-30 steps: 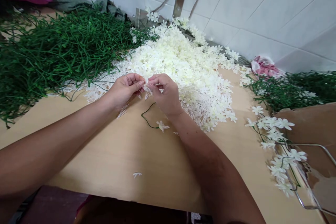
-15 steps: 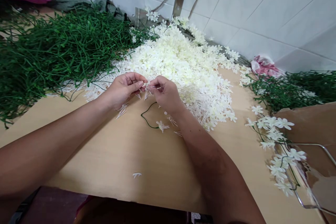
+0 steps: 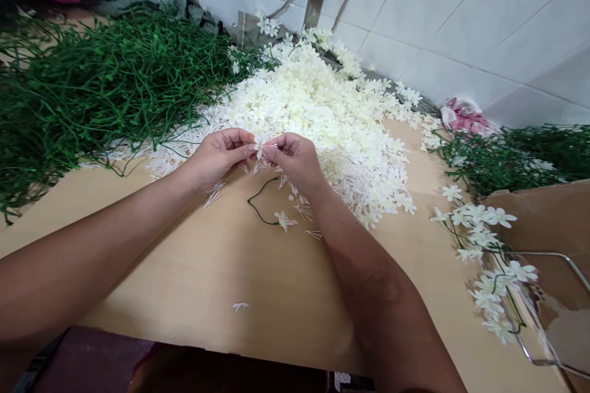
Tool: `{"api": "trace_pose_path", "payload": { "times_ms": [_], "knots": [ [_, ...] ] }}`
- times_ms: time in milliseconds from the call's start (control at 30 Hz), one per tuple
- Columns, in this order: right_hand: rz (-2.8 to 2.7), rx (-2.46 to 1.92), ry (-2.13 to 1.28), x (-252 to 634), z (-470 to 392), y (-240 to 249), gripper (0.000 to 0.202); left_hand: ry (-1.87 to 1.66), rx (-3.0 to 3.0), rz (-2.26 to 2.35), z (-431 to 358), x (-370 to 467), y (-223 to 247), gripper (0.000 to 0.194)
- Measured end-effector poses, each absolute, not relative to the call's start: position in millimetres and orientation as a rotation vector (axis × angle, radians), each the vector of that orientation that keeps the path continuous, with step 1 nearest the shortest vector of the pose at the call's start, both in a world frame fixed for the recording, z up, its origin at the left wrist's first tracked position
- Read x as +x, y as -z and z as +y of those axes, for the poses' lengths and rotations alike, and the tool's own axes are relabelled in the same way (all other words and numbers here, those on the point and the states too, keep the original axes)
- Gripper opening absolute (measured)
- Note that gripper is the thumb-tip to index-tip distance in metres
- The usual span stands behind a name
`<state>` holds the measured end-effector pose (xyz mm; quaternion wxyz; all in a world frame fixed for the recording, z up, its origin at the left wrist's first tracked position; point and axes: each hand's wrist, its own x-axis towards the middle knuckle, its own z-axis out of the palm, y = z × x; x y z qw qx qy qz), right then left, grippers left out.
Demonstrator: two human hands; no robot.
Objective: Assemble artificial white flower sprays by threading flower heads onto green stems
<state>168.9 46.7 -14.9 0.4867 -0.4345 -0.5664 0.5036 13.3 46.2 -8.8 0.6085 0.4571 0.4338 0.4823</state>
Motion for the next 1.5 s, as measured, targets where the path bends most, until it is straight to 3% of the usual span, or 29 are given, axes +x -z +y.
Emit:
{"api": "trace_pose_path", "payload": {
  "times_ms": [300,567,833,1067,1233,1333,1500],
  "knots": [
    [-1.499,-1.035,-0.998,164.1,43.4,13.5,0.031,-1.069,1.009,1.030,44.0,12.7,-0.1,0.009],
    [-1.656,-1.025,-0.625,162.3,40.5,17.3,0.011,-1.072,0.947,0.982,44.3,11.7,2.8,0.009],
    [-1.829,-0.943,-0.443,161.4,35.8,16.1,0.012,-1.039,0.990,0.909,44.7,8.7,5.5,0.015],
    [-1.809,-0.909,-0.677,166.9,39.5,9.3,0.013,-0.973,1.044,0.846,46.7,5.0,3.7,0.015],
    [-1.698,-0.991,-0.937,166.2,42.0,6.8,0.033,-1.023,1.069,0.937,47.4,7.5,2.4,0.018],
    [-1.686,-0.989,-0.973,168.7,43.9,4.1,0.032,-0.990,1.128,0.969,47.2,8.6,5.2,0.022],
    [-1.603,-0.979,-1.024,182.3,47.8,-5.2,0.034,-0.807,1.771,1.199,38.4,14.3,15.2,0.016]
  ]
}}
